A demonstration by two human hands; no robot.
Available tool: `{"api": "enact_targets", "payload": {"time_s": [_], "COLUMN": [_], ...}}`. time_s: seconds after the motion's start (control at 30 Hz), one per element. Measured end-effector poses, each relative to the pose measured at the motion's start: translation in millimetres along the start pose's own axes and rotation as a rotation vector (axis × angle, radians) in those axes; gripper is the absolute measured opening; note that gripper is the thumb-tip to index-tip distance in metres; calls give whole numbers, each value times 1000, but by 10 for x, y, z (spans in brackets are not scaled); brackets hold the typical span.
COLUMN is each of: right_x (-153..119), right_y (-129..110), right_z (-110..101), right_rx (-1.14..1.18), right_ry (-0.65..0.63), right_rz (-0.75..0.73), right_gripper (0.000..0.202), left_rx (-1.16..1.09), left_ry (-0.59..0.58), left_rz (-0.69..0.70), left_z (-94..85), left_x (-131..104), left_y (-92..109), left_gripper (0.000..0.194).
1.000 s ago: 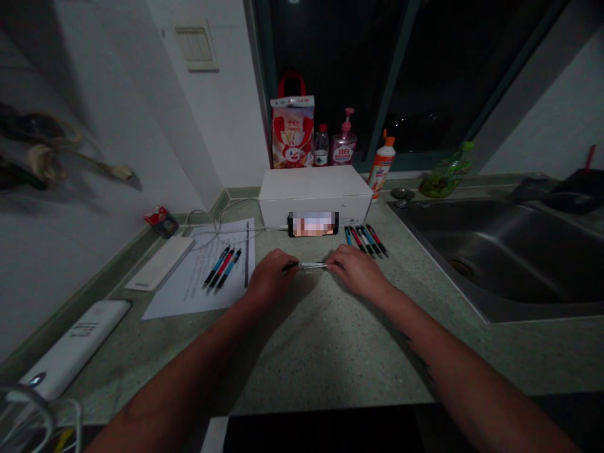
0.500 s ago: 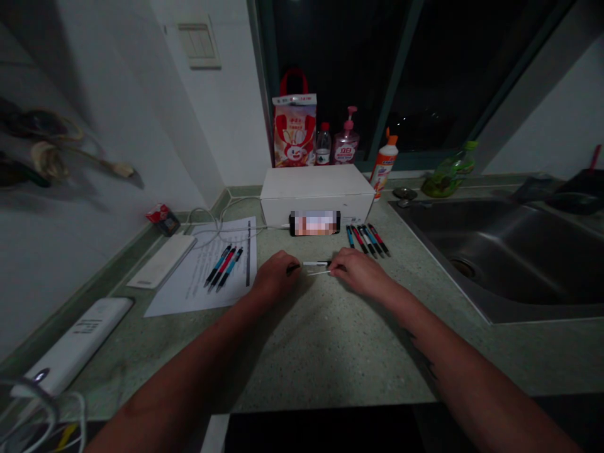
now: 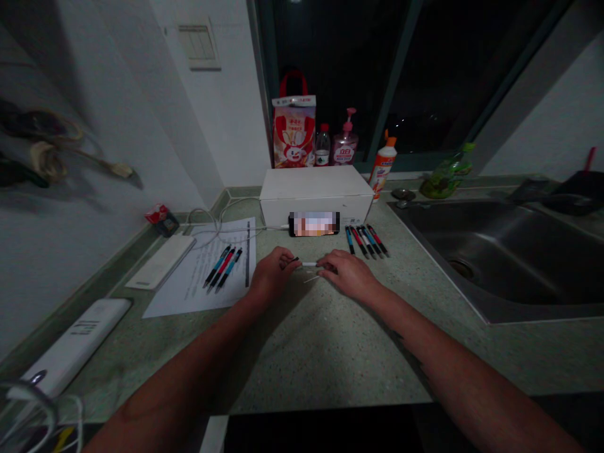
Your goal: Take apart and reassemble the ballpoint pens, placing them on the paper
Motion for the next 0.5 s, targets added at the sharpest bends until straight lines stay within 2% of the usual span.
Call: {"api": "enact_targets", "payload": {"time_s": [0.1, 0.17, 0.23, 0.37, 0.5], "right_x": [-1, -5, -6, 4, 15], "right_y": [-89, -143, -168, -129, -60], "right_z": [5, 12, 13, -29, -74], "right_rx": [64, 90, 97, 99, 139], "right_ry": [47, 43, 29, 54, 111], "right_rz": [-77, -145, -177, -115, -17], "right_gripper": [28, 24, 18, 11, 22], "left_rx": [-119, -167, -193, -195, -94], "left_ry": [-141, -246, -299, -243, -161], "left_rz": [30, 56, 68, 99, 138], "left_z": [84, 144, 175, 133, 60], "left_x": [-61, -101, -123, -110, -92], "left_y": [21, 24, 20, 21, 32], "left_gripper": [17, 18, 18, 14, 14]}}
Point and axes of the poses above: each hand's wrist, its own x-axis towards the middle knuckle, its own z-axis out of the palm, y = z × x, the point moved 2 cm from there along x, towards the middle knuckle, and after that the axes turned 11 degrees about -z, right-handed, at the moved point
